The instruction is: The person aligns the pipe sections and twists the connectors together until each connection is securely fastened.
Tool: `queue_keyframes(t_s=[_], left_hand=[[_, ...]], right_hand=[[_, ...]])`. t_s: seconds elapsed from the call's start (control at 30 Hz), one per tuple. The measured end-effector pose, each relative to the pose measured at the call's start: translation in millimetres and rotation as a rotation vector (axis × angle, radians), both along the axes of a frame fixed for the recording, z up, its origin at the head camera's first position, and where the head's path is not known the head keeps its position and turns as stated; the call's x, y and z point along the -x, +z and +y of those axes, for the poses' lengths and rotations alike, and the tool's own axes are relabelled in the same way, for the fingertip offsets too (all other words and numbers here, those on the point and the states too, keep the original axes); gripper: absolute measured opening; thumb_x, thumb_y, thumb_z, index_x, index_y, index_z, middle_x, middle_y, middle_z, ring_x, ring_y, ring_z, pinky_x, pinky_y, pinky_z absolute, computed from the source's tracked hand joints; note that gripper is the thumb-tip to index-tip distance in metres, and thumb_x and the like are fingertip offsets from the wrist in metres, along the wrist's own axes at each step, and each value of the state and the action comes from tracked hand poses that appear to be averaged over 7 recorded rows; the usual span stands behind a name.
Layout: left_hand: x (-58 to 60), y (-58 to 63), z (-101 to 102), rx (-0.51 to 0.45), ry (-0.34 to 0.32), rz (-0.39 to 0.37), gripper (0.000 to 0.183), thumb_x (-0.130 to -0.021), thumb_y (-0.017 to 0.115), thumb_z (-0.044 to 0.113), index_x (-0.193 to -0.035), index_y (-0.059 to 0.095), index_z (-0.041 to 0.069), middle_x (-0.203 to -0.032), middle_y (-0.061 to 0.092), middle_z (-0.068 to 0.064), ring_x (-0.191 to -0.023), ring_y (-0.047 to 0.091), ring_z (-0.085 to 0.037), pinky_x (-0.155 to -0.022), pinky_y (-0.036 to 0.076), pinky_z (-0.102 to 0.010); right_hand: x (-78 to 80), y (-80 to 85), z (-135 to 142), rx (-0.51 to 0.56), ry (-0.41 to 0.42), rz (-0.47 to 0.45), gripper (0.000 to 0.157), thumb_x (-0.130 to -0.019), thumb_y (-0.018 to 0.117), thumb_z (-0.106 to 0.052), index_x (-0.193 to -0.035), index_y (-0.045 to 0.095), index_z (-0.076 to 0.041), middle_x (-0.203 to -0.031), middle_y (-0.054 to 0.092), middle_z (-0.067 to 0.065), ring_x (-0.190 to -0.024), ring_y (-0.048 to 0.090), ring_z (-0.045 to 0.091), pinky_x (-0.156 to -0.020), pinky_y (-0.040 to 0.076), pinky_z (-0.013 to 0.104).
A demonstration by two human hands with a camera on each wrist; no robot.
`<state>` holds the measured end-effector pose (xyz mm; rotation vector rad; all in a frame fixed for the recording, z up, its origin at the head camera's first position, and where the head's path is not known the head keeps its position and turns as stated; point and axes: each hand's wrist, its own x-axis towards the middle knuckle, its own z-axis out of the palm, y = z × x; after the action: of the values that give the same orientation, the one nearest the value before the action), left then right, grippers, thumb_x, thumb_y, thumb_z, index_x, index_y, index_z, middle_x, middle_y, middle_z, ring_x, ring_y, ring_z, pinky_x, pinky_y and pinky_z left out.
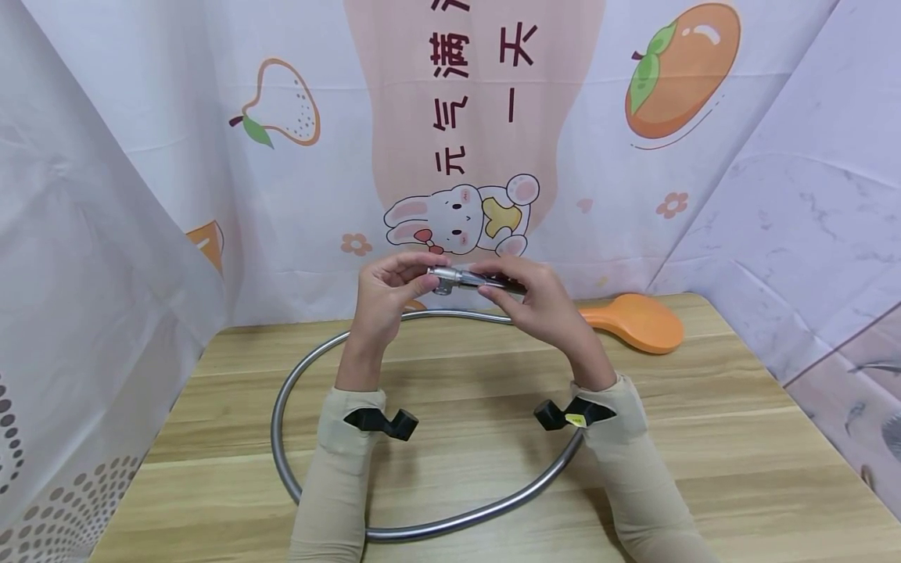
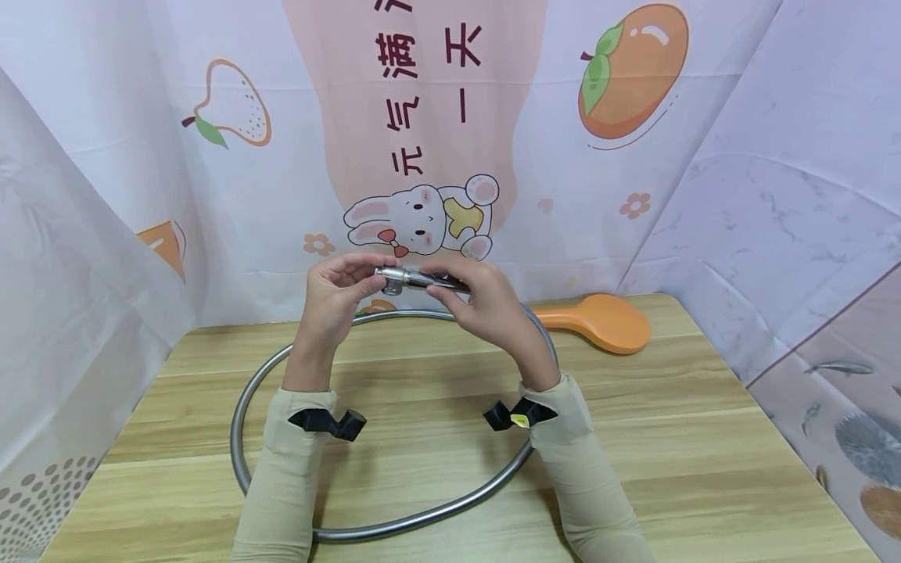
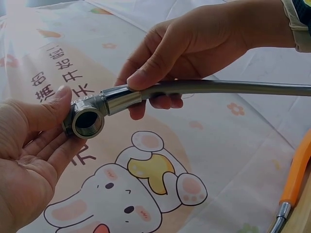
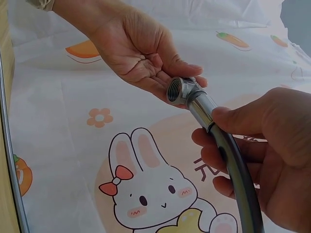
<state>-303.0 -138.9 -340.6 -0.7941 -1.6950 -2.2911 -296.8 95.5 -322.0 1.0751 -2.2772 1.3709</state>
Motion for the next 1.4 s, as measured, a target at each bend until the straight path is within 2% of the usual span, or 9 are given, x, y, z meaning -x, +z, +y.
queue_keyframes(t_s=[0.13, 0.37, 0.5, 0.63, 0.7, 0.87, 1.03, 1.17, 1.4], left_hand=[[-0.4, 0.2, -0.2, 0.002, -0.003, 0.0, 0.02, -0.087, 0.077, 0.002, -0.102, 0.079, 0.015, -0.102, 0.079, 0.0, -0.094, 0.074, -0.013, -0.081, 0.059, -0.024], [-1.1, 0.9, -0.5, -0.007, 0.008, -0.022, 0.021, -0.088, 0.076, -0.001, -0.101, 0.079, 0.015, -0.101, 0.079, 0.0, -0.095, 0.074, -0.013, -0.082, 0.059, -0.023], [-0.3, -0.3, -0.9, 0.001, 0.028, -0.045, 0.019, -0.089, 0.076, 0.001, -0.102, 0.079, 0.016, -0.101, 0.078, 0.001, -0.095, 0.074, -0.012, -0.083, 0.058, -0.022], [0.3, -1.3, -0.6, 0.007, 0.039, -0.053, 0.018, -0.089, 0.077, 0.004, -0.102, 0.078, 0.015, -0.102, 0.078, 0.001, -0.096, 0.073, -0.011, -0.084, 0.058, -0.022], [0.5, -1.6, -0.3, 0.007, 0.042, -0.054, 0.018, -0.089, 0.076, 0.004, -0.102, 0.078, 0.015, -0.103, 0.078, 0.001, -0.096, 0.073, -0.011, -0.084, 0.058, -0.022], [0.3, -1.7, 0.3, 0.009, 0.051, -0.066, 0.019, -0.089, 0.076, 0.003, -0.102, 0.077, 0.017, -0.103, 0.077, 0.001, -0.096, 0.073, -0.011, -0.085, 0.058, -0.021], [0.0, -1.0, 0.1, 0.004, 0.055, -0.09, 0.016, -0.088, 0.078, 0.009, -0.101, 0.077, 0.017, -0.103, 0.077, 0.001, -0.096, 0.073, -0.01, -0.086, 0.058, -0.021], [-0.1, -0.3, -0.2, 0.022, 0.061, -0.113, 0.015, -0.088, 0.078, 0.012, -0.101, 0.077, 0.019, -0.102, 0.077, 0.002, -0.093, 0.071, -0.008, -0.083, 0.058, -0.021], [-0.5, 0.6, -0.2, 0.045, 0.06, -0.102, 0.023, -0.091, 0.073, -0.001, -0.1, 0.078, 0.02, -0.101, 0.076, 0.003, -0.092, 0.071, -0.009, -0.082, 0.058, -0.021]], right_hand=[[0.1, 1.2, 0.6, 0.012, 0.022, -0.031, 0.026, -0.093, 0.072, 0.0, -0.119, 0.071, 0.0, -0.111, 0.074, 0.013, -0.084, 0.062, 0.018, -0.078, 0.055, 0.017], [-0.8, 2.1, -1.4, 0.008, 0.006, -0.038, 0.028, -0.092, 0.073, -0.001, -0.12, 0.072, -0.001, -0.111, 0.074, 0.014, -0.081, 0.061, 0.019, -0.074, 0.055, 0.019], [-1.6, 1.0, -4.4, -0.03, -0.041, 0.017, 0.032, -0.089, 0.078, -0.002, -0.12, 0.072, -0.004, -0.111, 0.074, 0.013, -0.082, 0.063, 0.018, -0.074, 0.059, 0.029], [-1.7, -0.7, -7.4, -0.059, -0.089, 0.123, 0.034, -0.085, 0.08, 0.0, -0.118, 0.072, -0.004, -0.109, 0.074, 0.012, -0.081, 0.067, 0.018, -0.07, 0.06, 0.041], [-1.6, -1.3, -8.7, -0.058, -0.102, 0.175, 0.034, -0.084, 0.081, 0.001, -0.117, 0.072, -0.003, -0.108, 0.075, 0.011, -0.079, 0.067, 0.018, -0.068, 0.06, 0.041], [-1.9, -1.6, -10.4, -0.038, -0.117, 0.248, 0.032, -0.084, 0.082, 0.0, -0.114, 0.072, -0.002, -0.104, 0.075, 0.01, -0.077, 0.065, 0.016, -0.066, 0.057, 0.03], [-2.3, -0.5, -11.4, -0.026, -0.123, 0.282, 0.029, -0.085, 0.081, -0.002, -0.113, 0.073, -0.003, -0.102, 0.075, 0.009, -0.075, 0.058, 0.015, -0.065, 0.049, 0.023], [-2.9, 0.3, -11.2, -0.02, -0.122, 0.301, 0.028, -0.085, 0.081, -0.002, -0.113, 0.073, -0.002, -0.103, 0.075, 0.01, -0.076, 0.058, 0.015, -0.066, 0.049, 0.022], [-3.2, -0.4, -10.5, -0.021, -0.124, 0.297, 0.028, -0.086, 0.081, -0.002, -0.112, 0.073, -0.002, -0.1, 0.075, 0.009, -0.075, 0.058, 0.015, -0.065, 0.048, 0.022]])
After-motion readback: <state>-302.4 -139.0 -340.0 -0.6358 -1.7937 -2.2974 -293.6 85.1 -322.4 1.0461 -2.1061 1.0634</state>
